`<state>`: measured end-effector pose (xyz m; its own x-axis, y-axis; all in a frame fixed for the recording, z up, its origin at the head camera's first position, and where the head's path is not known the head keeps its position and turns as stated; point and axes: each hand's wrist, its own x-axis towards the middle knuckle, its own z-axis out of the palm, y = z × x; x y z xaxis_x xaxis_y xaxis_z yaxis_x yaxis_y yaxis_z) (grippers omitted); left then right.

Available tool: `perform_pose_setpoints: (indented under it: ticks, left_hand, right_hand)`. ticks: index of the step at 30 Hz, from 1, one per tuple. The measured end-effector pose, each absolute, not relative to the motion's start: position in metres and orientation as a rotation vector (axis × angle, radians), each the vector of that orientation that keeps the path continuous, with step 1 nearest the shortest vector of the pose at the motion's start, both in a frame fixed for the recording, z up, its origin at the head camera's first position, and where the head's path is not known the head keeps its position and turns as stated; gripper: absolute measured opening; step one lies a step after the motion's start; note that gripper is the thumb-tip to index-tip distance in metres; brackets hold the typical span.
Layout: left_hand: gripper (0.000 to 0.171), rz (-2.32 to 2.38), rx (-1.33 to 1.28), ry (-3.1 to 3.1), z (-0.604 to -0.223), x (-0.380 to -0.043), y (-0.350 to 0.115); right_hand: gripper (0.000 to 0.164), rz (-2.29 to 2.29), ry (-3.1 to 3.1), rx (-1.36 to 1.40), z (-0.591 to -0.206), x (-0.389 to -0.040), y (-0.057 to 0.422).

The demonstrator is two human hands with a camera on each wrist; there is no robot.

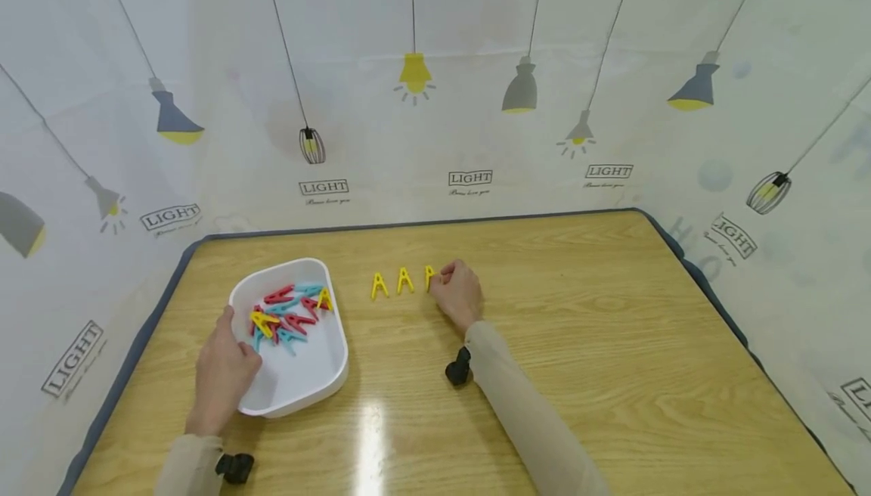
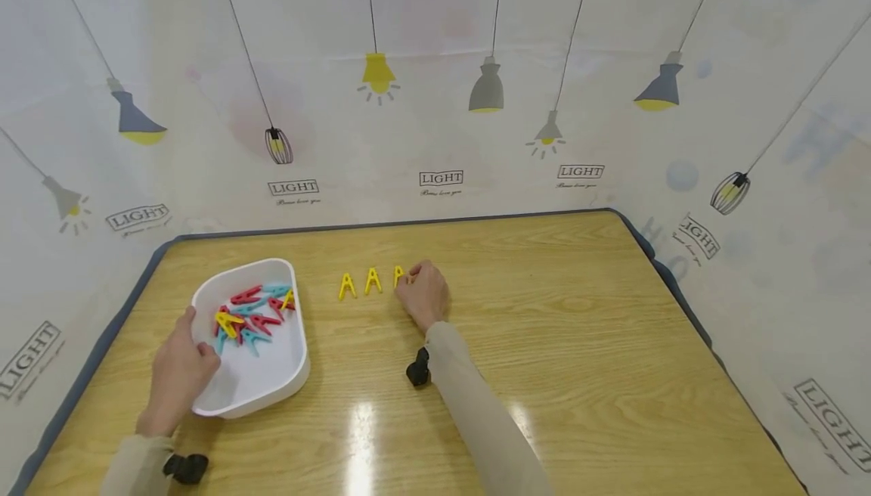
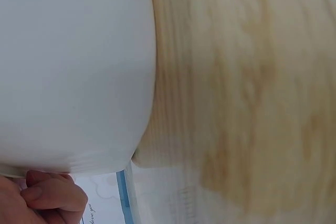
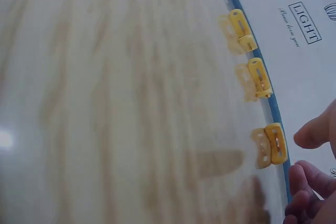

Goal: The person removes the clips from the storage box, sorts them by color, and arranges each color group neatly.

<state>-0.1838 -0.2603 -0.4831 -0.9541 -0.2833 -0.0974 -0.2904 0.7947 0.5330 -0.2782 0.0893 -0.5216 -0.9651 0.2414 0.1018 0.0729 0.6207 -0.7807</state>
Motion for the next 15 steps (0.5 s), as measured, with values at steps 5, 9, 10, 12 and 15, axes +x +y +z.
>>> perform_pose_setpoints:
  ticks: [5, 9, 10, 12, 15]
  left_hand:
    - [0.078, 0.889, -0.477, 2.955, -0.482, -0.184, -0.261]
    - [0.078, 0.895, -0.493, 2.940, -0.483, -0.182, -0.262]
    - [0.077, 0.891, -0.495, 2.941, -0.483, -0.182, -0.262]
    - [0.077, 0.883, -0.496, 2.942, -0.484, -0.184, -0.262]
    - [0.078, 0.873, -0.501, 2.936, -0.484, -0.186, -0.261]
  right_hand:
    - [0.026, 1.391, -2.597, -0.289, -0.509, -0.280, 0.083]
    - [0.024, 1.456, -2.579, -0.204, -0.485, -0.284, 0.063]
    - [0.023, 1.467, -2.581, -0.164, -0.478, -0.285, 0.056]
    - [0.021, 1.468, -2.597, -0.080, -0.462, -0.286, 0.041]
    - [0.017, 1.428, -2.628, 0.048, -0.442, -0.287, 0.020]
